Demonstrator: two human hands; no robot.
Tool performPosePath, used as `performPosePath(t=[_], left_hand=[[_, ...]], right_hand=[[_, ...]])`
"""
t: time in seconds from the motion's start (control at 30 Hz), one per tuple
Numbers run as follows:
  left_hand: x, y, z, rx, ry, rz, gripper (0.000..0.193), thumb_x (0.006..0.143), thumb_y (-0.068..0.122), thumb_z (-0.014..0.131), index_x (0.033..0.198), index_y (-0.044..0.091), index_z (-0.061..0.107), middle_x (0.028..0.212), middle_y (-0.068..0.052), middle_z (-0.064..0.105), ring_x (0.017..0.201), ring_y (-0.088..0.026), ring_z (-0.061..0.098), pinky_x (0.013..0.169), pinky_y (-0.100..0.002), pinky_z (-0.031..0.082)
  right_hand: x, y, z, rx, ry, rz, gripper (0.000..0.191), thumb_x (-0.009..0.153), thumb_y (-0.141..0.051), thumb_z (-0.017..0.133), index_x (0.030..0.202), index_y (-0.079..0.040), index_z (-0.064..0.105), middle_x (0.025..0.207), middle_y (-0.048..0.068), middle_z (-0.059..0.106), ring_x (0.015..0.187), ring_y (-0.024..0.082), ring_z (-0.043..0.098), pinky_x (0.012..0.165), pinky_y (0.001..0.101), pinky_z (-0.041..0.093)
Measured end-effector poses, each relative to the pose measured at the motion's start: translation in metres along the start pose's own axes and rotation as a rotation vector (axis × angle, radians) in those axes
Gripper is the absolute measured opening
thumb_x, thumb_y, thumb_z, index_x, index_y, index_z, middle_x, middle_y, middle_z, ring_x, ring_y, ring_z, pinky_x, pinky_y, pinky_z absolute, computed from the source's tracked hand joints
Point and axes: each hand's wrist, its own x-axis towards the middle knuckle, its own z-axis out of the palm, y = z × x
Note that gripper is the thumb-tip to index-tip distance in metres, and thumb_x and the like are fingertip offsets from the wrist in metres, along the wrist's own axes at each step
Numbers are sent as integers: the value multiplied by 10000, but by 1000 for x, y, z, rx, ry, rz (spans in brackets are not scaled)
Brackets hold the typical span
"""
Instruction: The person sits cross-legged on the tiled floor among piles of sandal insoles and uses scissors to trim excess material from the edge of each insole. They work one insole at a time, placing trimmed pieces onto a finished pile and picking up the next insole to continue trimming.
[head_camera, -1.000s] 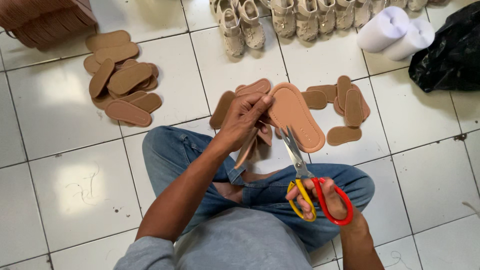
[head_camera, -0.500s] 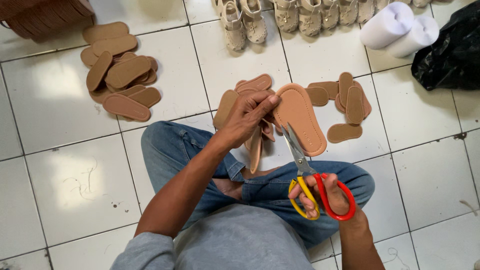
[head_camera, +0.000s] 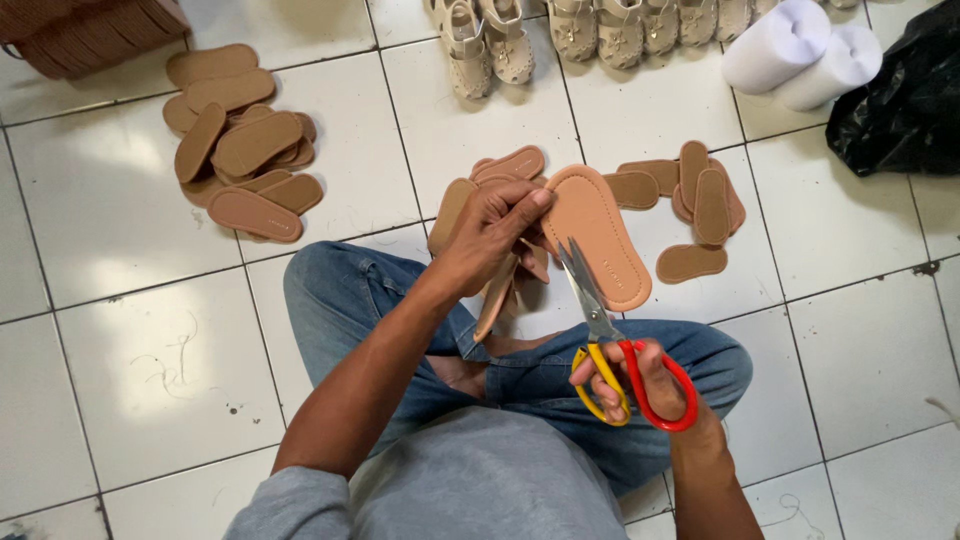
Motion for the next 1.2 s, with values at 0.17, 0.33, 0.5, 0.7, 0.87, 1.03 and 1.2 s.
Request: performPosePath(t=[0.17, 0.33, 0.5, 0.7, 0.87, 1.03, 1.2], left_hand=[[-1, 0, 3, -31, 10, -9, 339, 1057, 332, 561, 1073, 16, 682, 861, -63, 713, 727, -133, 746, 513, -241, 582], [-2, -3, 2, -61, -5, -23, 318, 1061, 323, 554, 1055, 23, 660, 853, -94, 745, 707, -165, 756, 472, -223, 530], [0, -11, 0, -120, 104, -3, 307, 1054, 308, 566, 1053, 15, 660, 879, -92, 730, 798, -165, 769, 448, -224, 534], [-3, -15, 4, -149, 130, -18, 333, 1039, 325, 591, 1046, 5, 684, 858, -76, 699, 716, -107, 690, 463, -249, 577], [-6, -13, 4, -117, 115, -9, 351, 1049, 343, 598, 1020, 2, 679, 826, -52, 665, 653, -85, 637, 462, -248, 569], [-6, -17, 2, -110, 107, -11, 342, 1035, 344, 599, 1026, 13, 690, 862, -55, 699, 658, -87, 656, 470, -228, 552], [-2, -17, 2, -176, 130, -18, 347, 1033, 358, 596, 1031, 19, 670, 873, -75, 701, 714, -107, 710, 467, -233, 541]], right_hand=[[-5, 5, -4, 47, 68, 41, 1031, 865, -834, 429, 1050, 168, 583, 694, 98, 566, 541, 152, 521, 492, 279, 452], [-1, 12, -13, 68, 34, 33, 1051, 832, -845, 466, 1056, 166, 648, 666, 72, 547, 512, 134, 519, 476, 273, 453], [-2, 4, -5, -180, 205, -105, 961, 877, -779, 548, 1007, 166, 659, 613, 64, 499, 496, 130, 476, 442, 255, 396], [11, -19, 14, -270, 51, -34, 949, 913, -774, 446, 1055, 134, 684, 680, 55, 554, 559, 133, 538, 493, 249, 441], [23, -22, 17, -238, 35, -30, 954, 915, -778, 438, 1049, 137, 672, 674, 61, 543, 551, 135, 522, 489, 259, 439], [27, -13, 5, -87, 10, -11, 1018, 881, -829, 390, 1046, 139, 661, 671, 53, 547, 537, 133, 516, 487, 262, 450], [23, -2, 0, 42, 67, -14, 971, 929, -802, 451, 974, 148, 646, 593, 16, 497, 442, 118, 460, 407, 252, 411]])
